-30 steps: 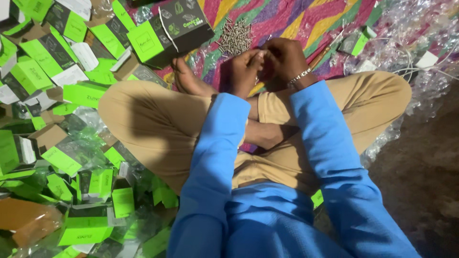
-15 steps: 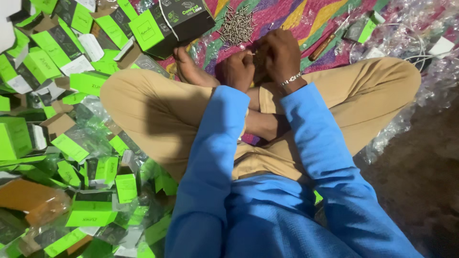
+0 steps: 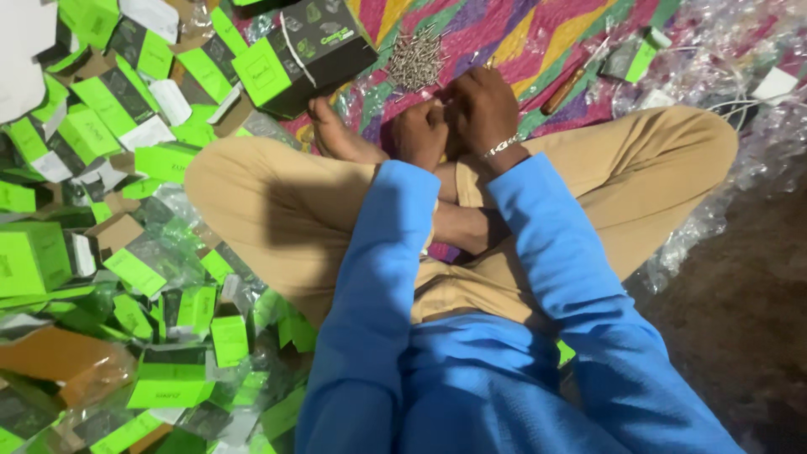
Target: The person sits cross-legged on a mat and repeatedly picks up small metal pins and white plastic components, inserting the pins into the components by hand. The person handles the parts one at a time and places the assembled units aside.
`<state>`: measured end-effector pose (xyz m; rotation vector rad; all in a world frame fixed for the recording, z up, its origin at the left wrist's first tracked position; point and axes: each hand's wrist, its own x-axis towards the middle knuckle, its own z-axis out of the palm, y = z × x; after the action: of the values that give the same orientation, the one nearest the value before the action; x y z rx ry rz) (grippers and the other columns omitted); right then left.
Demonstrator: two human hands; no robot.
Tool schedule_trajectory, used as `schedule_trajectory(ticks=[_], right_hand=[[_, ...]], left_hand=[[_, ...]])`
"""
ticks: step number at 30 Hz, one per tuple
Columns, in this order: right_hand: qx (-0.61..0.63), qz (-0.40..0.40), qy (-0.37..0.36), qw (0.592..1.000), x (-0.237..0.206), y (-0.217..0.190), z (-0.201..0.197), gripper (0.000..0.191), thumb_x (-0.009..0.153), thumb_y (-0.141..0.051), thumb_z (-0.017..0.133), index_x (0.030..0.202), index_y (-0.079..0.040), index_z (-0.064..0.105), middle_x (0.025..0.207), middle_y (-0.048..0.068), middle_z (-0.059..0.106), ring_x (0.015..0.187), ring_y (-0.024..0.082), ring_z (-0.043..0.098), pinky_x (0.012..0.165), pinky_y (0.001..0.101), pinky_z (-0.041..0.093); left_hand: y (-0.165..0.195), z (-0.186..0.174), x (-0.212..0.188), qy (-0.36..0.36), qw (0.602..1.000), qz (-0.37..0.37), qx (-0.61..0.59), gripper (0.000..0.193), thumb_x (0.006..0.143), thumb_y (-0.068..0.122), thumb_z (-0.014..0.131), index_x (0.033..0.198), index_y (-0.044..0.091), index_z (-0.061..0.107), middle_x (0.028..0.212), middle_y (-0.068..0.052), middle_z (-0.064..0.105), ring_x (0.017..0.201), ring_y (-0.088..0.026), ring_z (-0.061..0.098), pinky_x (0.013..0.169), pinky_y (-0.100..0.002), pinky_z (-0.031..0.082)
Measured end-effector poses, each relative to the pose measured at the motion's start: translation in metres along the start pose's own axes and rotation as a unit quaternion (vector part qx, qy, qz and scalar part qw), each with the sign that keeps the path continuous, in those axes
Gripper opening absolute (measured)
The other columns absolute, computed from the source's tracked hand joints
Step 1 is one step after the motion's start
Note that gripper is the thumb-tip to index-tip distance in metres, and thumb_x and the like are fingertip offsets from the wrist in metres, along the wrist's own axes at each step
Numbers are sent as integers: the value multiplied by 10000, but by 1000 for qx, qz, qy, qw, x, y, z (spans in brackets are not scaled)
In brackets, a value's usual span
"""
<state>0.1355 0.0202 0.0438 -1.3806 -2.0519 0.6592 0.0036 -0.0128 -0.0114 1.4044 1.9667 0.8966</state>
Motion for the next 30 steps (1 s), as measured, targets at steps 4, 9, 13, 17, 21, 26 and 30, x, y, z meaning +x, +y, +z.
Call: schedule_trajectory(ticks=[4,9,13,17,21,26,30], right_hand=[[-20,43,13,999,4,18,-7,155,868,-33,706,981,-128,754,991,97,661,969,350,634,803,449,516],[-3,77,-10,997,14,40,-31,243,895,-80,723,1137,-69,736,1046,148,658,973,358,643,821,441,535],[-10,15,-82,996,6,21,-18,173,866,-90,742,1037,-94,766,1023,131,671,988,370,631,801,463,527],[-25,-9,-56,998,-2,12,-7,117,856,-85,750,972,-78,736,1036,124,661,995,375,614,791,461,524],[-36,44,-23,998,-2,26,-16,108,862,-56,726,964,-90,733,1020,120,645,1022,372,608,834,465,524],[-75,53,-18,996,21,57,-30,161,879,-119,787,1011,-50,727,1015,167,652,975,398,620,829,481,522],[-31,135,-88,986,36,69,-37,203,888,-186,812,1022,-58,727,1001,175,689,904,382,680,786,466,547]], left_hand=[[1,1,1,-2,1000,-29,11,203,876,206,637,770,48,707,748,-234,676,712,-450,663,674,-528,503],[13,-2,3,5,999,-33,9,222,890,232,632,775,60,712,763,-228,676,721,-449,658,677,-522,511],[24,-7,2,-4,999,-33,1,211,855,251,637,771,88,738,726,-199,693,665,-413,672,625,-505,515],[25,-8,0,1,997,-45,57,226,860,256,653,725,96,737,718,-196,686,643,-412,667,621,-510,503],[21,-2,2,6,996,-60,61,237,849,262,649,706,96,737,698,-196,682,615,-410,660,603,-504,494],[24,-7,7,15,997,-65,32,316,905,307,625,733,57,716,725,-199,689,654,-403,670,625,-479,488],[41,-27,16,47,994,-101,-11,374,926,410,601,778,102,752,720,-141,723,644,-350,695,605,-448,498]])
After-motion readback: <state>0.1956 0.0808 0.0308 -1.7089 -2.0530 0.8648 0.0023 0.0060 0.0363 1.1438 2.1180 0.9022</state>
